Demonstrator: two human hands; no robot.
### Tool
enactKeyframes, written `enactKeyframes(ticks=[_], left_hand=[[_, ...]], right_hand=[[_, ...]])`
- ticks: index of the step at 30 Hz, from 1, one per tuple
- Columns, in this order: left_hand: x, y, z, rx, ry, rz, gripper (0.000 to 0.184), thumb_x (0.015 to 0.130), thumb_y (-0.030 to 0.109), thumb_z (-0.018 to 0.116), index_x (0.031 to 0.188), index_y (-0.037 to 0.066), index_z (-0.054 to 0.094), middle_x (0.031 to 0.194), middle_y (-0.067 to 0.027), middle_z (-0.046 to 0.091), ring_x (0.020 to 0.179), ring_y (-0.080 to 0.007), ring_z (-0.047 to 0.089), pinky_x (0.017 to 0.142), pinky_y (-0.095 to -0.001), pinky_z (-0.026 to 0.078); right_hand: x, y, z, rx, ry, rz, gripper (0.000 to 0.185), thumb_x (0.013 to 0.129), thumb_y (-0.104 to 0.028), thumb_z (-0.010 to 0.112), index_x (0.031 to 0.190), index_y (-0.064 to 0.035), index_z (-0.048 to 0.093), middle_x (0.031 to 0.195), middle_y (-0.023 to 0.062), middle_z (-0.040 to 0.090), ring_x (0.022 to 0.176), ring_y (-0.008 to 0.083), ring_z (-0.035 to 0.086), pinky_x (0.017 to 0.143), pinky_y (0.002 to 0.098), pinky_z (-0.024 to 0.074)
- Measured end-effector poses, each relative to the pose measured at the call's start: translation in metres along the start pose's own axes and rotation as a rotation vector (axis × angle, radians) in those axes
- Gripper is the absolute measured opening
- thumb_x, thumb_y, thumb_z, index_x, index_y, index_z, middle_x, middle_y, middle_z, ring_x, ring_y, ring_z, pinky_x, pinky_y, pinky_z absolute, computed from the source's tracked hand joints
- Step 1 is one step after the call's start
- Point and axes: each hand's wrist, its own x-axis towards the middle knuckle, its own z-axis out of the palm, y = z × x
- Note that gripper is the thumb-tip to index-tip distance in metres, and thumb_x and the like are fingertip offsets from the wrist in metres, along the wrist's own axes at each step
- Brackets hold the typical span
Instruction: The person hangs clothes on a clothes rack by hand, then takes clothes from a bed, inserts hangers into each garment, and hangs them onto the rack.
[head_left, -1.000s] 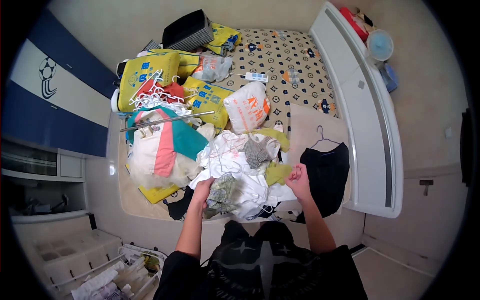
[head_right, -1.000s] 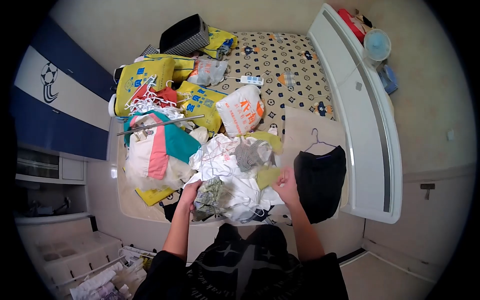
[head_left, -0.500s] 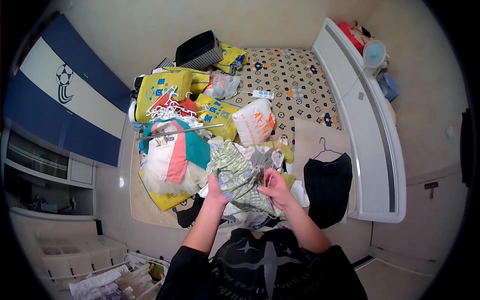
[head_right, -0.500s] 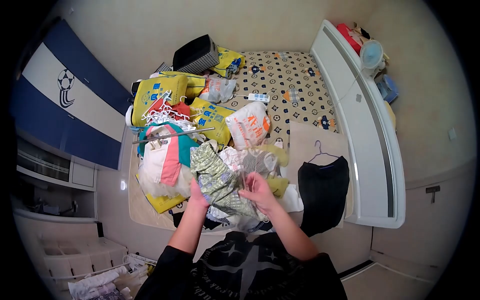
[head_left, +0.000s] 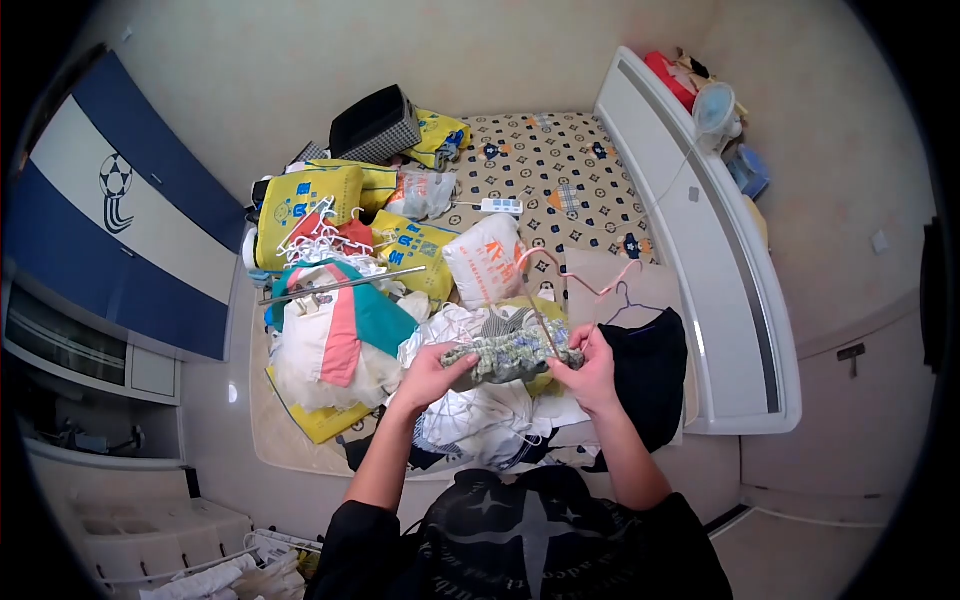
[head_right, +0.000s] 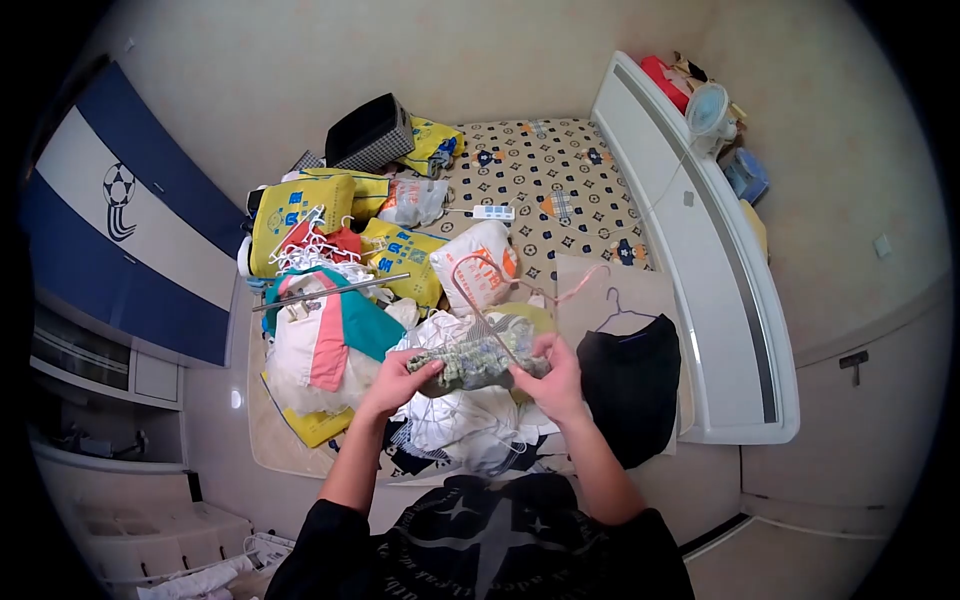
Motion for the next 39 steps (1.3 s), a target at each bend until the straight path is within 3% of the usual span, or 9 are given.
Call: enactKeyframes(ticks=[3,7,11,18,28,32,33,36,39], left_hand=[[0.002,0.000,0.000,-0.005,0.096,0.129,0.022,0.095,0.016,0.069,0.107,-0.001,0.070,0.092,0.0000,0.069,0.086,-0.0056,0.058,0.075,-0.0247,0.049],[-0.007,0.030,0.003,0.096,0.028,0.162,0.022,0.092,0.015,0.072,0.109,0.000,0.070,0.091,-0.0021,0.071,0.084,-0.0074,0.060,0.076,-0.0263,0.050],[-0.004,0.043,-0.001,0.281,0.016,0.266,0.029,0.084,0.017,0.080,0.106,0.001,0.072,0.088,-0.0073,0.073,0.079,-0.0106,0.063,0.075,-0.0289,0.051],[-0.012,0.072,-0.013,0.526,-0.013,0.345,0.033,0.077,0.022,0.085,0.103,0.004,0.074,0.088,-0.0113,0.072,0.078,-0.0200,0.066,0.073,-0.0310,0.051],[-0.009,0.079,-0.004,0.703,-0.073,0.466,0.024,0.087,0.028,0.074,0.099,0.008,0.074,0.083,-0.0076,0.060,0.079,-0.0257,0.062,0.071,-0.0353,0.049],[-0.010,0.081,0.006,0.813,-0.059,0.482,0.024,0.088,0.030,0.072,0.097,0.008,0.073,0.084,-0.0096,0.060,0.079,-0.0302,0.062,0.070,-0.0388,0.050],[-0.009,0.081,0.007,0.824,-0.067,0.476,0.021,0.089,0.028,0.072,0.096,0.009,0.073,0.085,-0.0102,0.061,0.078,-0.0315,0.062,0.068,-0.0399,0.050],[-0.008,0.080,0.007,0.741,0.005,0.490,0.016,0.089,0.021,0.072,0.097,0.008,0.073,0.085,-0.0101,0.063,0.078,-0.0296,0.063,0.069,-0.0375,0.050],[-0.006,0.080,0.005,0.621,0.039,0.511,0.014,0.089,0.016,0.072,0.099,0.007,0.073,0.085,-0.0098,0.065,0.079,-0.0272,0.063,0.071,-0.0351,0.050]], right_hand=[[0.000,0.004,-0.023,-0.117,0.051,-0.007,0.036,0.073,0.000,0.077,0.094,-0.0052,0.049,0.089,0.0025,0.058,0.084,0.0110,0.056,0.075,0.0260,0.0465],[0.001,-0.017,-0.048,-0.603,0.111,-0.191,0.031,0.070,-0.005,0.076,0.091,-0.0037,0.054,0.092,0.0098,0.066,0.077,0.0217,0.063,0.067,0.0312,0.0508],[0.000,-0.045,-0.058,-0.923,0.068,-0.334,0.023,0.068,-0.008,0.074,0.082,-0.0072,0.056,0.073,0.0054,0.060,0.068,0.0246,0.061,0.061,0.0359,0.0502],[0.004,-0.061,-0.058,-1.041,0.004,-0.502,0.020,0.066,-0.007,0.071,0.080,-0.0083,0.057,0.073,0.0051,0.061,0.069,0.0259,0.062,0.061,0.0361,0.0490],[0.005,-0.052,-0.027,-1.013,-0.100,-0.541,0.020,0.066,-0.006,0.070,0.082,-0.0082,0.058,0.074,0.0052,0.062,0.068,0.0250,0.064,0.058,0.0355,0.0503],[0.002,-0.045,-0.017,-1.025,-0.085,-0.516,0.022,0.067,-0.011,0.068,0.088,-0.0108,0.061,0.076,0.0052,0.064,0.072,0.0272,0.064,0.065,0.0388,0.0507],[0.001,-0.045,-0.020,-1.042,-0.150,-0.462,0.032,0.067,-0.013,0.071,0.098,-0.0102,0.063,0.092,0.0089,0.064,0.087,0.0280,0.062,0.071,0.0386,0.0493],[-0.002,-0.053,-0.013,-1.257,0.154,-0.636,0.042,0.072,-0.012,0.075,0.110,-0.0069,0.060,0.112,0.0131,0.058,0.105,0.0284,0.056,0.078,0.0357,0.0477],[-0.008,-0.016,-0.008,-0.675,0.655,-0.628,0.050,0.077,-0.012,0.077,0.122,-0.0037,0.057,0.129,0.0154,0.050,0.118,0.0273,0.047,0.084,0.0321,0.0458]])
